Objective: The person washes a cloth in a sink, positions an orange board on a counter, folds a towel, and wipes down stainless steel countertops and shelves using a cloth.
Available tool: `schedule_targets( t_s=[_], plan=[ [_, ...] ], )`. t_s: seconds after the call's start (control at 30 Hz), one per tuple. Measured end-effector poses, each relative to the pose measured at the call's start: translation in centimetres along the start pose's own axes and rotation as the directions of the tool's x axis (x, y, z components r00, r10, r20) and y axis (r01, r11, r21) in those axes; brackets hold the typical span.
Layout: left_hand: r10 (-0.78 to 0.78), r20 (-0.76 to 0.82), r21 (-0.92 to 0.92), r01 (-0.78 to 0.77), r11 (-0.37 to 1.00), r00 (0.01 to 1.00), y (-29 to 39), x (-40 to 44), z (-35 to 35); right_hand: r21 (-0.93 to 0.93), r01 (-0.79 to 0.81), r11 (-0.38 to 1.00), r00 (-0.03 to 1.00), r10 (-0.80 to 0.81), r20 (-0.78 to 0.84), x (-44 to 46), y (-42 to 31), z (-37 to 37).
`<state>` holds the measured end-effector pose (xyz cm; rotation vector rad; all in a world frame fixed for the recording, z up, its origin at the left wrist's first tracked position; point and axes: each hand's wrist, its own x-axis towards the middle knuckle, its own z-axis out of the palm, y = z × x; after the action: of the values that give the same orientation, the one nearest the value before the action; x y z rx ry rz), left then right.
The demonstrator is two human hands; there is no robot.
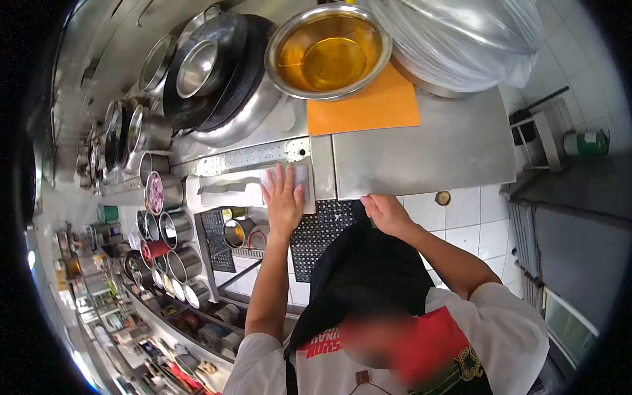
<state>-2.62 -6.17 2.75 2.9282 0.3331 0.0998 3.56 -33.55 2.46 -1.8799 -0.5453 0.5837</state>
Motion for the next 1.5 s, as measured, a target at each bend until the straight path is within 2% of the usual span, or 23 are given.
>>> schedule_targets(
  t_s=[0.13, 0.27, 0.4, 0.47, 0.53, 0.57, 0.6, 0.63, 0.7, 0.73, 0.77, 0.83, 0.93, 1.0, 1.07, 1.17, 1.27, 1.3, 1.33, 1.37, 1.4, 1.43, 1.5],
  plan=[
    [-0.023, -0.020, -0.023, 0.022, 0.999, 1.000, -0.2, -0.2, 2.4, 0.005, 0.077, 0.997, 0.997, -0.077, -0.001, -0.9, -0.3, -0.5],
    [-0.023, -0.043, 0.006, 0.023, 1.000, 0.999, -0.3, 0.0, 2.8, 0.105, -0.169, 0.980, 0.984, 0.163, 0.068, -1.0, -2.4, -0.4],
    [-0.019, -0.063, -0.030, 0.017, 0.999, 0.998, -0.5, -0.1, 2.6, -0.018, -0.022, 1.000, 1.000, 0.022, 0.015, 1.9, -4.7, 2.8],
    [-0.005, -0.181, -0.073, -0.008, 0.997, 0.984, -0.5, -1.0, 2.4, -0.139, 0.101, 0.985, 0.994, -0.097, 0.040, 1.7, -6.2, 5.0],
    [0.042, -0.281, -0.280, -0.123, 0.952, 0.959, -1.2, -4.1, -1.2, -0.156, 0.263, 0.952, 0.964, -0.252, 0.085, 1.6, -5.3, 8.5],
    [-0.003, -0.327, -0.253, -0.084, 0.964, 0.945, -2.0, -7.0, -1.4, -0.095, -0.002, 0.995, 0.988, 0.017, 0.152, 0.6, -4.7, 9.4],
    [-0.076, -0.272, -0.391, -0.038, 0.919, 0.959, -3.5, -10.0, -1.9, -0.152, -0.043, 0.987, 0.981, 0.070, 0.182, -0.3, -5.7, 10.6],
    [-0.106, -0.331, -0.341, -0.014, 0.940, 0.937, -4.7, -13.4, -2.3, -0.230, 0.016, 0.973, 0.952, 0.056, 0.303, -0.4, -3.5, 10.8],
    [-0.287, -0.147, -0.493, 0.181, 0.851, 0.947, -7.6, -20.1, -2.7, -0.172, -0.144, 0.974, 0.951, 0.185, 0.247, -1.9, -1.8, 12.9],
    [-0.388, -0.109, -0.495, 0.289, 0.820, 0.915, -9.2, -23.2, -2.5, -0.121, -0.136, 0.983, 0.915, 0.172, 0.364, -2.4, -2.6, 13.6],
    [-0.453, -0.068, -0.499, 0.363, 0.787, 0.889, -9.9, -25.6, -1.7, -0.250, -0.129, 0.960, 0.914, 0.213, 0.345, -3.2, -1.5, 13.7],
    [-0.625, -0.059, -0.542, 0.501, 0.675, 0.778, -13.1, -29.9, -1.7, -0.335, 0.006, 0.942, 0.833, 0.181, 0.523, -2.1, 2.8, 13.8],
    [-0.803, -0.120, -0.468, 0.680, 0.565, 0.584, -17.2, -35.7, -2.2, -0.267, -0.045, 0.963, 0.812, 0.191, 0.551, -1.5, 2.1, 16.6],
    [-0.882, -0.158, -0.461, 0.757, 0.463, 0.444, -19.3, -38.4, -3.4, -0.283, 0.161, 0.945, 0.841, 0.019, 0.540, -0.3, 1.2, 18.6],
    [-0.934, -0.227, -0.451, 0.820, 0.353, 0.278, -21.8, -42.5, -5.3, -0.285, 0.184, 0.941, 0.796, 0.028, 0.605, 0.8, -0.6, 23.4],
    [-0.884, -0.450, -0.442, 0.828, 0.346, 0.129, -25.3, -50.8, -9.2, -0.281, 0.116, 0.953, 0.756, 0.099, 0.647, 1.5, -5.6, 28.2],
    [-0.745, -0.666, -0.336, 0.904, 0.264, -0.030, -27.6, -60.0, -23.6, -0.369, 0.095, 0.925, 0.682, 0.209, 0.701, 1.6, -9.5, 33.7],
    [-0.662, -0.705, -0.488, 0.852, 0.189, -0.257, -27.5, -62.2, -28.9, -0.292, 0.250, 0.923, 0.652, 0.062, 0.755, 1.7, -10.3, 36.2],
    [-0.433, -0.889, -0.240, 0.957, 0.163, -0.149, -29.4, -67.7, -32.9, -0.229, 0.387, 0.893, 0.612, -0.063, 0.789, 1.5, -10.4, 38.0],
    [-0.379, -0.910, -0.200, 0.979, 0.047, -0.167, -29.6, -70.4, -37.9, -0.182, 0.514, 0.838, 0.562, -0.169, 0.810, 1.3, -10.7, 39.0],
    [-0.323, -0.946, -0.047, 0.997, 0.062, -0.025, -30.0, -72.6, -43.1, -0.226, 0.429, 0.874, 0.590, -0.082, 0.803, 0.6, -11.4, 40.7],
    [-0.268, -0.958, -0.144, 0.979, 0.147, -0.101, -30.8, -73.4, -45.3, -0.254, 0.344, 0.904, 0.610, -0.009, 0.792, 0.0, -12.4, 43.2],
    [-0.527, -0.838, -0.279, 0.942, 0.189, -0.142, -33.4, -74.2, -45.3, -0.263, 0.273, 0.925, 0.602, 0.049, 0.797, -2.1, -14.7, 47.2]
  ],
)
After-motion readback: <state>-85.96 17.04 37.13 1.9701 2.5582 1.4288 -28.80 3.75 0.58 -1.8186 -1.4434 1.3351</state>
